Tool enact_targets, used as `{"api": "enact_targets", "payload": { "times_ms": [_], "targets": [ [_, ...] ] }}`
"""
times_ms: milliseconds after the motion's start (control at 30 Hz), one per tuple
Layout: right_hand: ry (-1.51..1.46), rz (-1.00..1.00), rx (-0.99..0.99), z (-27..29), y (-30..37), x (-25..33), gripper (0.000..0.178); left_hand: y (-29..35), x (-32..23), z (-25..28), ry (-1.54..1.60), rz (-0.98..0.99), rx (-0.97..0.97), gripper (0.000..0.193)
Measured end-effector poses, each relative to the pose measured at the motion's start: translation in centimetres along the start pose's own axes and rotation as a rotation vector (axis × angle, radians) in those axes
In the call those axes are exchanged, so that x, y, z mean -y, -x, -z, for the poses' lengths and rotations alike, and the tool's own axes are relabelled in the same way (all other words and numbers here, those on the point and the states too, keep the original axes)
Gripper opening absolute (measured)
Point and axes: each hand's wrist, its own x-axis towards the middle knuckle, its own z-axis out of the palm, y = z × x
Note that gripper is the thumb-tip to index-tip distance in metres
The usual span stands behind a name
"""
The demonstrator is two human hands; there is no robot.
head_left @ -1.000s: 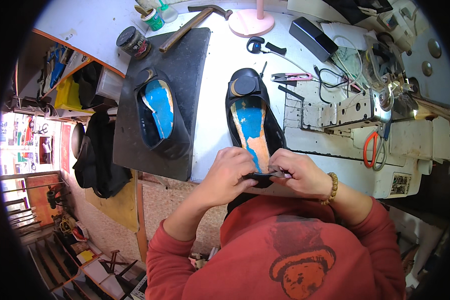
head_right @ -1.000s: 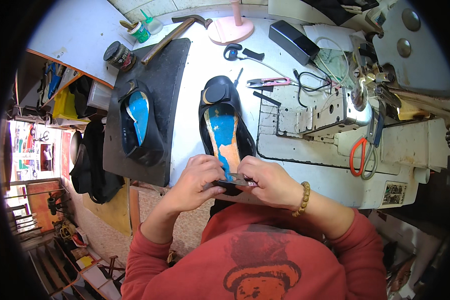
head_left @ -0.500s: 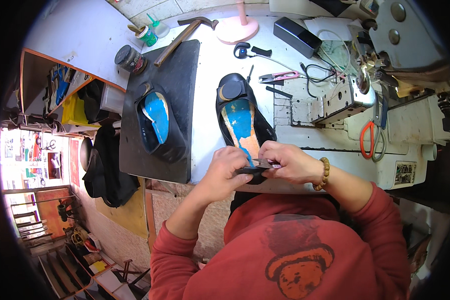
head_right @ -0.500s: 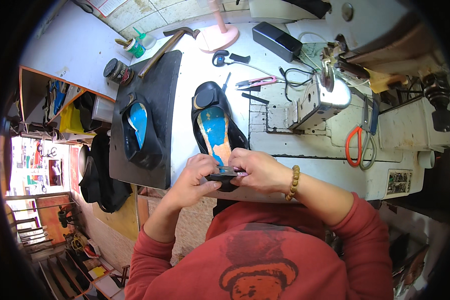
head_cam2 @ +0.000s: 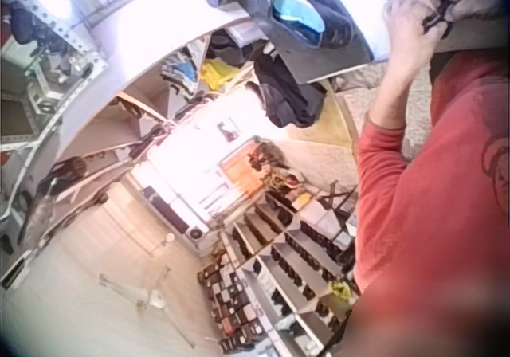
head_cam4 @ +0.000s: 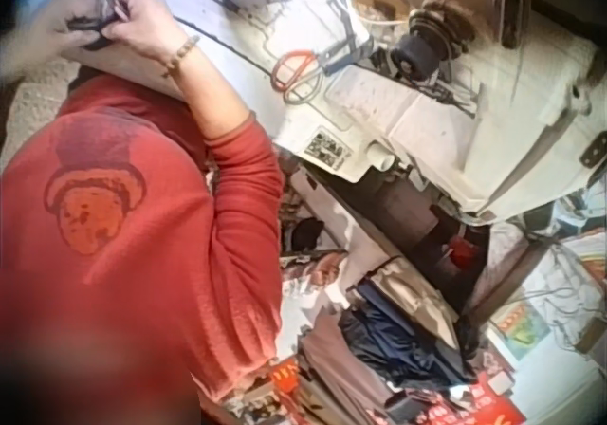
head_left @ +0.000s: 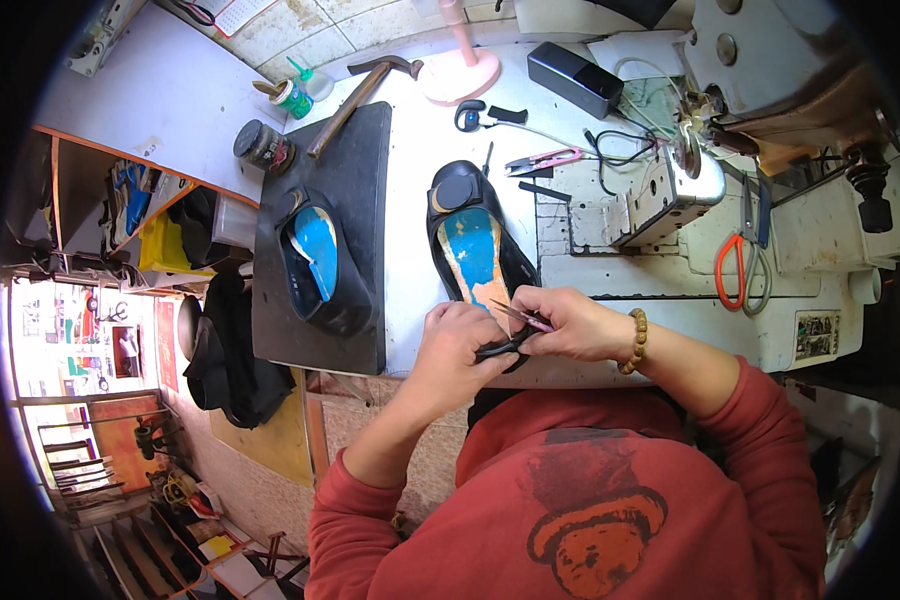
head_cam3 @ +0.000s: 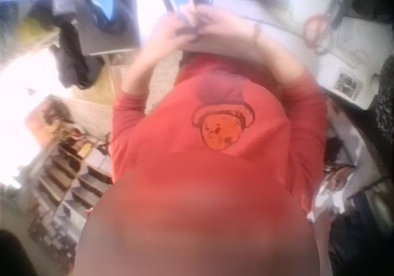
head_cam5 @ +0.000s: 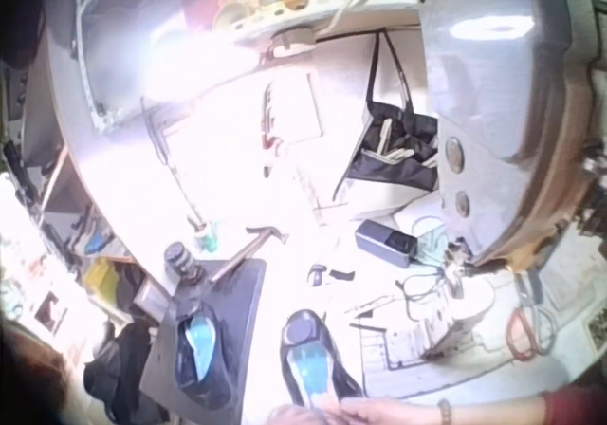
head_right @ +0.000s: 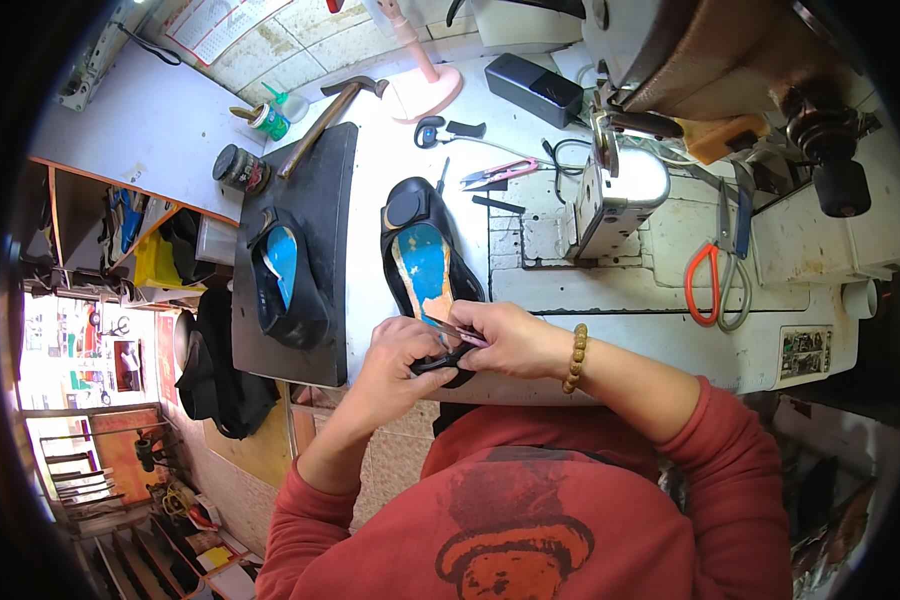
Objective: The person inspects a black shoe, aligns the upper to the sole, and uses a sewing machine to stitch the shoe. They then trim excess thread and place the shoe on a shelf.
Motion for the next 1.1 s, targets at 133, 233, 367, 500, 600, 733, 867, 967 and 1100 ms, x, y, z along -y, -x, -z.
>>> {"api": "enact_targets", "payload": {
  "times_ms": [133, 233, 367, 500, 600, 733, 867, 967, 1100],
  "targets": [
    [-0.115, -0.029, -0.051, -0.2, 0.3, -0.5, 0.016, 0.0, -0.6, -0.1, 0.003, 0.083, 0.047, 0.016],
    [-0.235, 0.014, -0.11, -0.6, 0.5, -1.1, 0.016, 0.2, -0.3, 0.1, 0.059, 0.125, 0.074, 0.016],
    [-0.23, 0.072, -0.15, -0.8, 0.9, -1.5, 0.019, 0.6, -0.2, 0.2, 0.075, 0.111, 0.06, 0.013],
    [-0.213, 0.081, -0.211, -0.7, 1.3, -1.3, 0.02, 0.9, -1.1, -0.1, 0.004, 0.077, -0.018, 0.012],
    [-0.107, 0.122, -0.274, -0.9, 1.1, -1.2, 0.019, 1.2, -1.6, -0.3, -0.135, 0.006, -0.031, 0.016],
    [-0.097, 0.065, -0.597, -0.8, 1.2, -2.0, 0.017, 2.0, -1.2, -0.4, -0.168, -0.048, -0.056, 0.014],
    [0.362, 0.099, -0.808, 0.5, 1.6, -3.4, 0.022, 2.6, -1.1, -0.3, -0.135, -0.032, -0.144, 0.016],
    [0.569, 0.074, -0.799, 0.8, 2.1, -4.3, 0.024, 2.6, -1.9, -0.1, -0.211, -0.009, -0.079, 0.019],
    [0.597, 0.058, -0.784, 0.9, 2.6, -4.8, 0.025, 2.8, -2.6, 2.5, -0.304, -0.059, -0.294, 0.037]
  ]
}}
